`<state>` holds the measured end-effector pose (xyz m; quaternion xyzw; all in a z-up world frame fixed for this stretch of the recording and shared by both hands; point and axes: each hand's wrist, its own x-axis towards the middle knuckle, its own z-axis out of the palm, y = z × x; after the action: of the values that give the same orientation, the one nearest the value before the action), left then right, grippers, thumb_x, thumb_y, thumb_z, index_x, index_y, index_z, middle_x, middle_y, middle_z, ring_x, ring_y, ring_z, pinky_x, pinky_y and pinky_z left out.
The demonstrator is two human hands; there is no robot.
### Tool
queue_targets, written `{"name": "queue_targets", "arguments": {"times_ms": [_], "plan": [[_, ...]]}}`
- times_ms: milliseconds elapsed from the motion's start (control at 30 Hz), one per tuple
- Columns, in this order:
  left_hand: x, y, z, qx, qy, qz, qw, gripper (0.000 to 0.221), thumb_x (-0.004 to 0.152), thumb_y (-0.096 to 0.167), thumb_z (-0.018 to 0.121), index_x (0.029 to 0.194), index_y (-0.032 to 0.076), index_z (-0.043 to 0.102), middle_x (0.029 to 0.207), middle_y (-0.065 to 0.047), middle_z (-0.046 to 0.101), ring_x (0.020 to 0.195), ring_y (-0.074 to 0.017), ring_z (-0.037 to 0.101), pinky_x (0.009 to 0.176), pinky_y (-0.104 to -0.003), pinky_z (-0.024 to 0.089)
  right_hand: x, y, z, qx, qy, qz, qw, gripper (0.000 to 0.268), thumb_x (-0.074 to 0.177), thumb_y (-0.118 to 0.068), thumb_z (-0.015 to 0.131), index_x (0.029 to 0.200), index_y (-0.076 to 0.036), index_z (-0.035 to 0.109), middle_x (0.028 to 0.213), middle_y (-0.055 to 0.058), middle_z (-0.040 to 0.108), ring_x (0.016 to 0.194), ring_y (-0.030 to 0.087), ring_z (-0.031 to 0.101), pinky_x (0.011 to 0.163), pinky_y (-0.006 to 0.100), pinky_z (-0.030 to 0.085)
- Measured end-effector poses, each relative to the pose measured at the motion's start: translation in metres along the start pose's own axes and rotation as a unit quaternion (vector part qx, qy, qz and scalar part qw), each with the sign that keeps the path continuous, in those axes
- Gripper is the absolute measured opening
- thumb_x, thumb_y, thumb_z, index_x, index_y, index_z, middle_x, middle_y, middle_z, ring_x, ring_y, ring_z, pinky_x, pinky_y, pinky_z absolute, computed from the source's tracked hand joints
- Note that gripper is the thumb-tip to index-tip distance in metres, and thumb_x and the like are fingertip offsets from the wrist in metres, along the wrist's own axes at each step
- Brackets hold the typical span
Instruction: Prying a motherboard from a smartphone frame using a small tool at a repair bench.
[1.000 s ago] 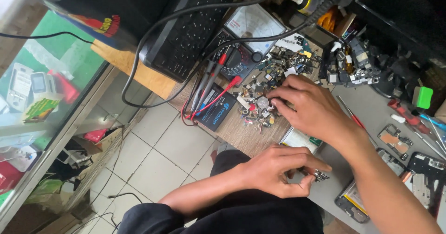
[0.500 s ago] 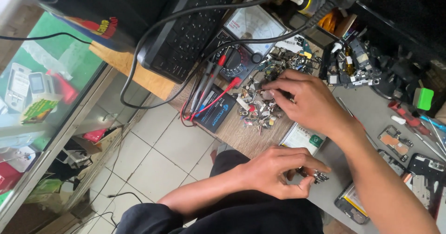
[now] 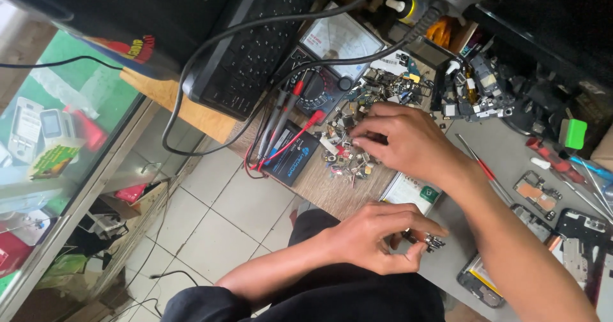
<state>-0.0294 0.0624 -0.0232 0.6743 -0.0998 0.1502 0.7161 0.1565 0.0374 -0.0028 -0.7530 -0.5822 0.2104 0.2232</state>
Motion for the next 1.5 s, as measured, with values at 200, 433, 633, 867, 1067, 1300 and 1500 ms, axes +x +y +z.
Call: {"name": "queue_targets", "arguments": {"times_ms": [200,433,633,867,1067,1300,1500], "plan": [[0.001,0.001,0.000,0.003,0.001,0.003,1.000,0.029,0.095,0.004,0.064,0.124,0.010,0.067,0.097,-0.006,0.069,0.075,-0.0171,0.062,0.062,-0.026,0.057,0.002,-0.019,-0.004,0.022,-0.002,0.006,1.000,0.037,0.085,-0.039,0.081,0.117,-0.020,0.078,0.101,-0.002,0.074,0.069,0.015,0.067,0.066,0.036,0.053],[0.002,0.001,0.002,0.014,0.010,0.006,1.000,0.029,0.094,0.003,0.065,0.122,0.007,0.068,0.101,-0.006,0.072,0.074,-0.0146,0.061,0.058,-0.025,0.054,0.009,-0.009,0.003,0.010,-0.009,-0.012,1.000,0.021,0.096,-0.020,0.068,0.111,-0.013,0.080,0.092,0.002,0.070,0.070,0.023,0.067,0.054,0.044,0.051],[0.000,0.000,0.001,-0.005,0.006,0.003,1.000,0.027,0.096,0.005,0.063,0.123,0.008,0.067,0.101,-0.006,0.072,0.072,-0.0167,0.060,0.063,-0.026,0.056,0.004,-0.010,-0.009,-0.006,-0.012,0.037,0.999,0.020,0.097,-0.025,0.069,0.111,-0.016,0.080,0.097,0.001,0.070,0.078,0.024,0.070,0.064,0.043,0.054],[-0.001,-0.002,-0.001,0.001,0.004,0.004,1.000,0.028,0.098,0.007,0.063,0.125,0.010,0.067,0.098,-0.005,0.069,0.075,-0.0174,0.063,0.068,-0.027,0.057,0.004,-0.018,0.007,-0.041,-0.046,-0.017,0.998,0.033,0.096,-0.031,0.069,0.127,-0.023,0.076,0.090,0.001,0.060,0.071,0.022,0.060,0.048,0.043,0.047],[-0.006,-0.007,-0.003,0.005,0.011,0.010,1.000,0.028,0.099,0.007,0.063,0.126,0.013,0.065,0.101,-0.003,0.069,0.075,-0.0172,0.063,0.071,-0.027,0.059,-0.011,-0.004,-0.001,-0.096,-0.009,-0.087,0.992,0.022,0.093,-0.020,0.074,0.114,-0.024,0.082,0.086,-0.001,0.060,0.069,0.020,0.058,0.043,0.041,0.048],[-0.003,-0.005,-0.006,0.009,0.009,0.017,1.000,0.028,0.097,0.006,0.062,0.124,0.013,0.066,0.095,0.000,0.066,0.073,-0.0157,0.062,0.078,-0.028,0.059,-0.014,-0.007,-0.010,-0.064,-0.011,-0.002,0.998,0.037,0.096,-0.015,0.067,0.132,-0.020,0.074,0.081,-0.002,0.061,0.063,0.018,0.056,0.049,0.040,0.044],[-0.001,-0.004,-0.008,0.007,0.004,0.009,1.000,0.025,0.098,0.009,0.062,0.123,0.012,0.066,0.100,-0.003,0.070,0.071,-0.0180,0.062,0.071,-0.029,0.057,-0.022,-0.011,-0.014,-0.101,-0.075,0.023,0.992,0.049,0.097,-0.028,0.062,0.145,-0.036,0.062,0.076,-0.005,0.056,0.054,0.019,0.049,0.041,0.042,0.036]]}}
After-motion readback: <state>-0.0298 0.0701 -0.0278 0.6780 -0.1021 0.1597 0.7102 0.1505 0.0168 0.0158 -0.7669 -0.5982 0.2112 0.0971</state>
